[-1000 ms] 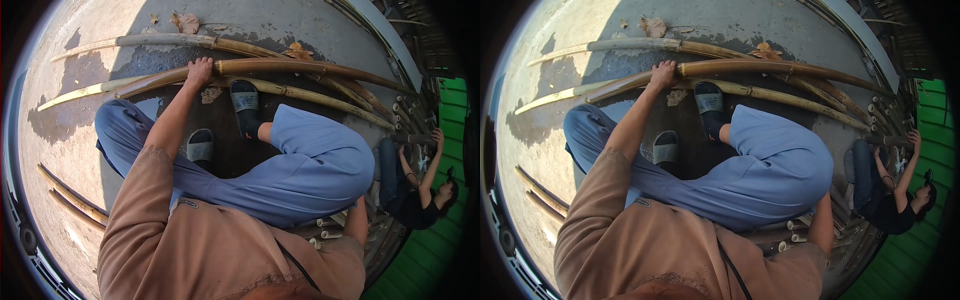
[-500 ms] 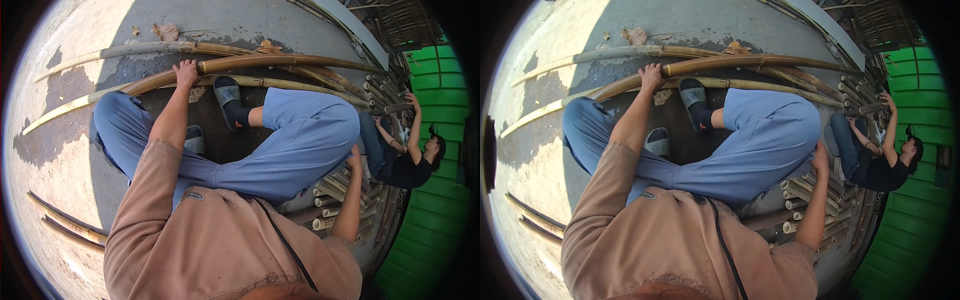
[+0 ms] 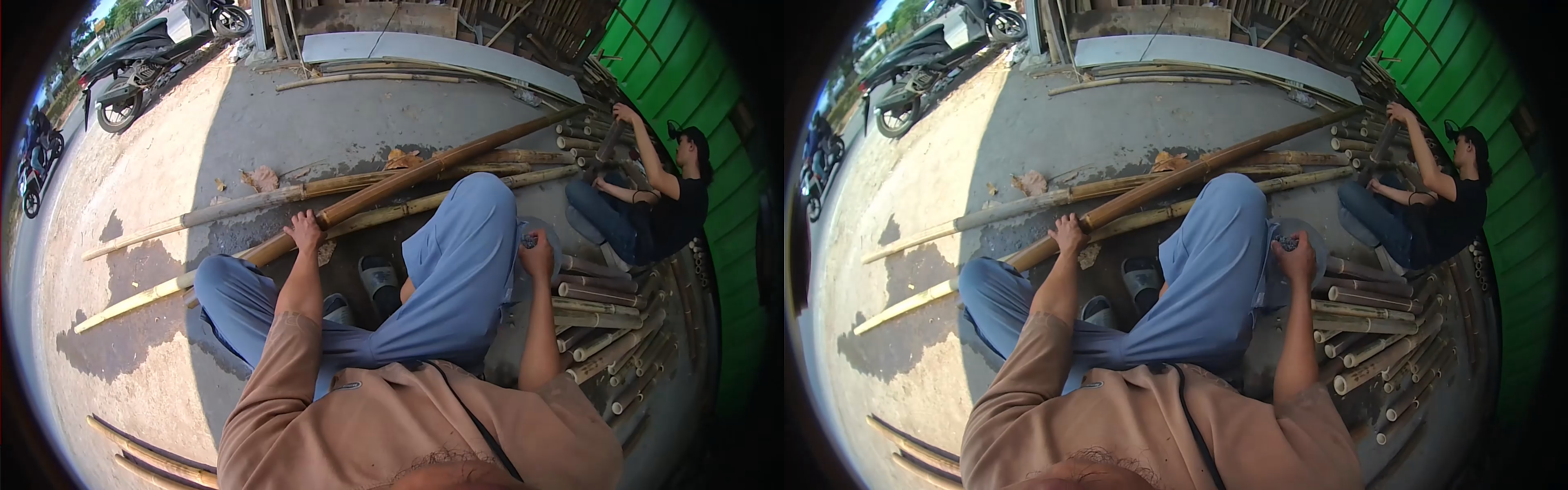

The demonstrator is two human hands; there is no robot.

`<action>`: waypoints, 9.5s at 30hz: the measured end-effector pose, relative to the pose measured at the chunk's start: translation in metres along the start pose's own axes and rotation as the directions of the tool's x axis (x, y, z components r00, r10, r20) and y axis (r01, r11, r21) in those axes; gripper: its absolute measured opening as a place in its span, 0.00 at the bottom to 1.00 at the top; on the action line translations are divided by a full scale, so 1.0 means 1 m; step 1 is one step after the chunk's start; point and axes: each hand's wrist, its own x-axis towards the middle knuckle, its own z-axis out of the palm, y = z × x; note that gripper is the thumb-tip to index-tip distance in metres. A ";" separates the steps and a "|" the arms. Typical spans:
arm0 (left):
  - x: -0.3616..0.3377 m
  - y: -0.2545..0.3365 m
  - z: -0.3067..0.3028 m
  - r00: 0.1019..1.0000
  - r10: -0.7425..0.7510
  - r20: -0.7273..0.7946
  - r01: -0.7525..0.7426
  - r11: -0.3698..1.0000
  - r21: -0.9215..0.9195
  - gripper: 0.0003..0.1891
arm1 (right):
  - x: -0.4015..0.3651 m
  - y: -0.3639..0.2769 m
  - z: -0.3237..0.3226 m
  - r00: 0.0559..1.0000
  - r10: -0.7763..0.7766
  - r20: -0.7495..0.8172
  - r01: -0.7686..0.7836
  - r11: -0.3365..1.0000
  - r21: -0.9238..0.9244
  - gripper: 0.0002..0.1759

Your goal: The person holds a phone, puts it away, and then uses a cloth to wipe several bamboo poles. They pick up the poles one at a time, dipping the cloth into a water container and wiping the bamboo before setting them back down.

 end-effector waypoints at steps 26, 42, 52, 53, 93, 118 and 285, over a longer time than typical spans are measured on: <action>0.004 -0.002 0.004 0.998 -0.009 0.056 0.008 1.000 0.028 0.18 | 0.219 -0.297 0.058 0.694 -0.718 -0.049 0.614 0.556 0.561 0.32; 0.023 0.002 -0.004 0.961 0.161 0.226 -0.182 0.980 0.076 0.37 | 0.122 -0.277 0.347 0.681 -0.700 0.215 0.678 0.714 0.175 0.21; 0.025 0.007 0.005 0.971 0.186 0.152 -0.200 0.976 0.083 0.39 | 0.167 -0.243 0.386 0.631 -0.705 -0.325 0.776 0.578 0.252 0.05; 0.021 0.007 0.004 0.973 0.187 0.137 -0.200 0.976 0.090 0.39 | 0.221 -0.213 0.394 0.684 -0.671 -0.286 0.726 0.666 0.171 0.05; 0.054 -0.020 0.001 0.870 0.364 0.334 -0.352 0.931 -0.096 0.35 | 0.230 -0.213 0.405 0.645 -0.728 -0.233 0.764 0.612 0.206 0.13; 0.075 -0.029 -0.014 0.834 0.433 0.342 -0.303 0.877 -0.373 0.33 | 0.128 -0.311 0.367 0.616 -0.539 0.574 0.524 0.825 0.213 0.22; 0.103 -0.042 0.008 0.734 0.431 0.524 -0.337 0.902 -0.270 0.41 | 0.058 -0.306 0.413 0.523 -0.842 0.135 0.735 0.525 0.429 0.12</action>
